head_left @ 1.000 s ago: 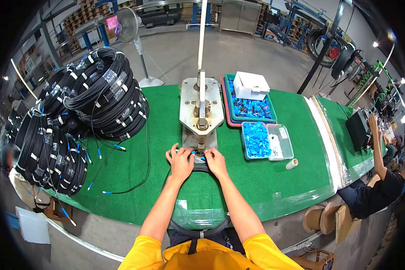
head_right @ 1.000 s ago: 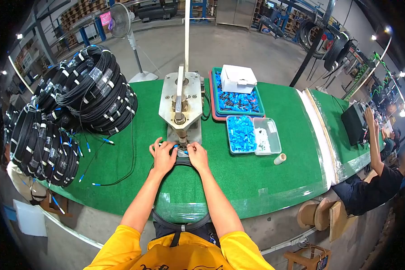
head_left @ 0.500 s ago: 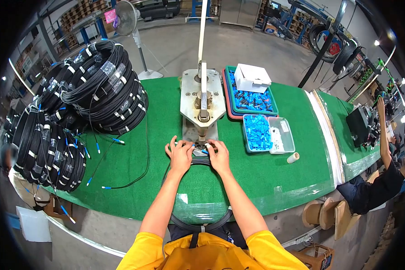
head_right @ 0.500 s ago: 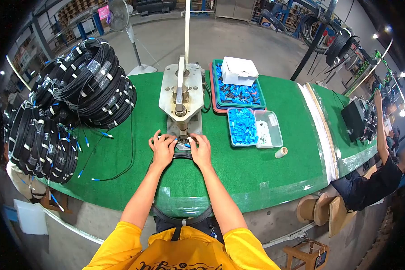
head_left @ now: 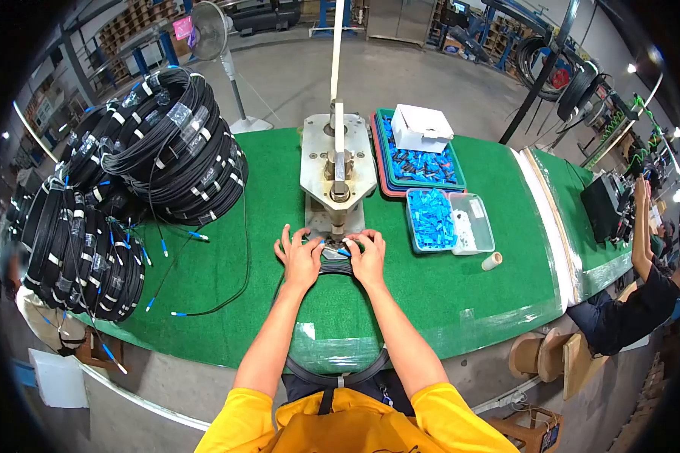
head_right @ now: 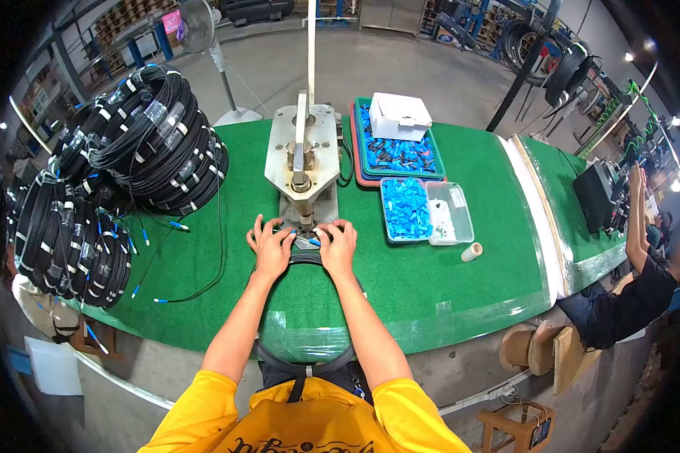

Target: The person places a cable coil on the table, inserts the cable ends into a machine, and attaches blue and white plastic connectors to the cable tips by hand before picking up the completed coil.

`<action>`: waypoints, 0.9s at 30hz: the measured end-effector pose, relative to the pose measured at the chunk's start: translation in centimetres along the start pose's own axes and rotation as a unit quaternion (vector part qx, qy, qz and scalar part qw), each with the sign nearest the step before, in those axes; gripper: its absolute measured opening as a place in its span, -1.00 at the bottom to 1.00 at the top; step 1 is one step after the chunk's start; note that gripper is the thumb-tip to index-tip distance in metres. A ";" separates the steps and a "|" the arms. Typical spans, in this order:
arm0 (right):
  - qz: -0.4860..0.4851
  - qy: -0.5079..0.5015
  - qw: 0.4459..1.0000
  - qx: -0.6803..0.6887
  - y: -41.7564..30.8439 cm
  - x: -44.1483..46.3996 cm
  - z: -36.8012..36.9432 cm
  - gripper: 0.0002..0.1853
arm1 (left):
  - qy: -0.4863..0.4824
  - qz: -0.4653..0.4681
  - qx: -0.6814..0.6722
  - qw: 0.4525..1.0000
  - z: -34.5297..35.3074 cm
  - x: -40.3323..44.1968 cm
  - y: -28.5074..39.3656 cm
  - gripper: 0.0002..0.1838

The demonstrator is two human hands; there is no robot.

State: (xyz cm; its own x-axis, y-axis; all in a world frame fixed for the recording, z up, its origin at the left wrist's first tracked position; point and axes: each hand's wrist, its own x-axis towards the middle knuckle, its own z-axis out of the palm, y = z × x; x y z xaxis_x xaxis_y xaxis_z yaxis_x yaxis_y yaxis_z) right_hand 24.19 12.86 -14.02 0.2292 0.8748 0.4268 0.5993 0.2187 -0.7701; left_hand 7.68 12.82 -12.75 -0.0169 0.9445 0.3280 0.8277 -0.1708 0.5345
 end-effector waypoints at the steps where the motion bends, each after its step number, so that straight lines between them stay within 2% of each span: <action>1: 0.003 0.009 1.000 -0.008 -0.1 -0.1 0.1 -0.88 | -0.003 0.001 -0.003 1.000 -0.2 -0.1 -0.1 -0.82; 5: 0.011 -0.017 1.000 -0.010 0.0 -0.2 -0.2 -0.84 | -0.002 -0.010 -0.021 1.000 0.1 0.0 -0.4 -0.78; 9: 0.020 0.006 0.995 0.095 0.6 0.4 -0.5 -0.64 | 0.080 -0.017 -0.100 0.992 -0.1 0.0 -0.9 -0.66; 11: 0.114 0.012 0.984 0.138 1.3 0.4 -0.8 -0.63 | 0.107 -0.029 -0.142 0.984 -0.2 -0.1 -1.3 -0.62; 13: 0.163 0.008 0.973 0.162 1.4 0.3 -1.1 -0.66 | 0.080 -0.077 -0.121 0.986 -0.4 0.0 -1.6 -0.65; 14: 0.163 0.007 0.973 0.162 1.4 0.2 -1.1 -0.66 | 0.074 -0.074 -0.124 0.987 -0.4 -0.1 -1.6 -0.70; 16: 0.069 -0.009 0.989 0.128 1.6 0.2 -0.8 -0.70 | 0.055 -0.060 -0.100 0.992 -0.6 -0.2 -1.1 -0.72; 18: 0.059 -0.016 0.993 0.096 1.4 0.1 -0.4 -0.71 | 0.033 -0.035 -0.064 0.997 -0.5 -0.2 -0.7 -0.79; 21: 0.046 -0.035 0.997 0.059 1.0 0.2 0.0 -0.75 | 0.048 -0.003 -0.018 0.999 -0.2 -0.1 -0.4 -0.80; 27: 0.059 -0.047 0.997 0.019 1.1 -0.1 0.4 -0.81 | 0.065 0.028 -0.027 0.997 -0.3 0.0 0.1 -0.84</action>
State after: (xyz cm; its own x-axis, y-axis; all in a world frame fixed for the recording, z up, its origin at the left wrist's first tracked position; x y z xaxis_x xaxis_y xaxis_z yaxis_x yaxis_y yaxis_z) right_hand 24.50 13.17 -15.09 0.2225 0.9317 0.2871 0.5420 0.1266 -0.8308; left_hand 7.63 12.71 -12.46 -0.0469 0.8894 0.4546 0.7985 -0.2401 0.5521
